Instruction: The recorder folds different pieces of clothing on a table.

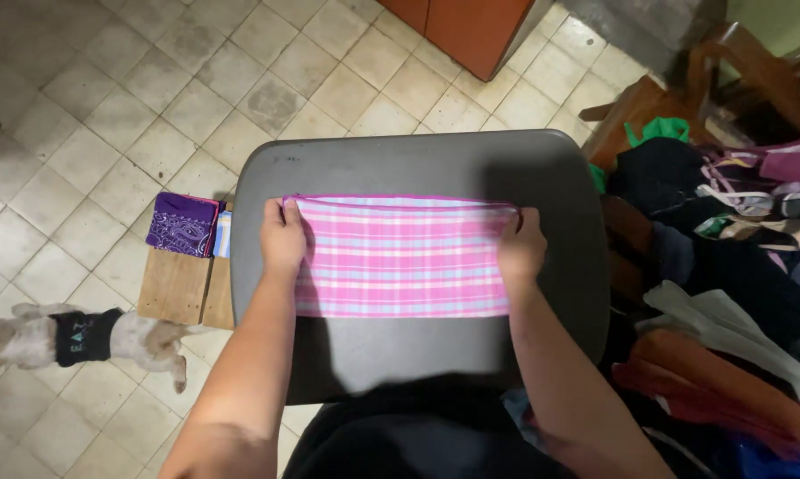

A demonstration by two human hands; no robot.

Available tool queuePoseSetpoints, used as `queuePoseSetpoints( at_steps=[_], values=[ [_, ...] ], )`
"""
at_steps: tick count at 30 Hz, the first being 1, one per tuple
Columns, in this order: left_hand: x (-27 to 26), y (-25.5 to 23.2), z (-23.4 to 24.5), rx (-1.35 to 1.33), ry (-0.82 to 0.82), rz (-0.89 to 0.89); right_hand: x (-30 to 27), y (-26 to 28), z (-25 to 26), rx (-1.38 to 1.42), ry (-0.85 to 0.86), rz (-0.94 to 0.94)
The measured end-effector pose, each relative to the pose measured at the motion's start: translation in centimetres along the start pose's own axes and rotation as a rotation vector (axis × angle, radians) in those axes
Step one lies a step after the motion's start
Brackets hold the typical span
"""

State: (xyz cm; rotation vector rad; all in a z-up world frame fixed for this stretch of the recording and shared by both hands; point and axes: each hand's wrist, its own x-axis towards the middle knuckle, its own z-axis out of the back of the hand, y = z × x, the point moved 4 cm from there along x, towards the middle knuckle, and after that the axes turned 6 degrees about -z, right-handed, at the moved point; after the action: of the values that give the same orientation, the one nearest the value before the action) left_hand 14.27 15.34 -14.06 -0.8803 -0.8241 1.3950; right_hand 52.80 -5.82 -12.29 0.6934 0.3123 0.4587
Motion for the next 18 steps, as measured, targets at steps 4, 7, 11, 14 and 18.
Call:
queuePoseSetpoints(
  at_steps=[4,7,11,14,18],
  values=[
    [-0.4,-1.4,0.2,0.140,-0.048,-0.058,-0.3,0.7,0.1,-0.086,-0.143,0.104],
    [-0.3,-2.3,0.4,0.252,-0.098,-0.054,0.2,1.1,-0.2,-0.173,-0.152,0.044],
    [-0.4,-3.2,0.7,0.253,-0.128,-0.072,0.6,1.3,0.0,-0.137,-0.161,-0.043],
    [-0.3,-2.8,0.6,0.264,-0.104,-0.036,1.0,1.5,0.4,-0.115,-0.144,-0.068],
    [-0.7,-3.2,0.8,0.252,-0.090,-0.018,1.2,1.6,0.6,-0.123,-0.073,-0.108]
  ],
)
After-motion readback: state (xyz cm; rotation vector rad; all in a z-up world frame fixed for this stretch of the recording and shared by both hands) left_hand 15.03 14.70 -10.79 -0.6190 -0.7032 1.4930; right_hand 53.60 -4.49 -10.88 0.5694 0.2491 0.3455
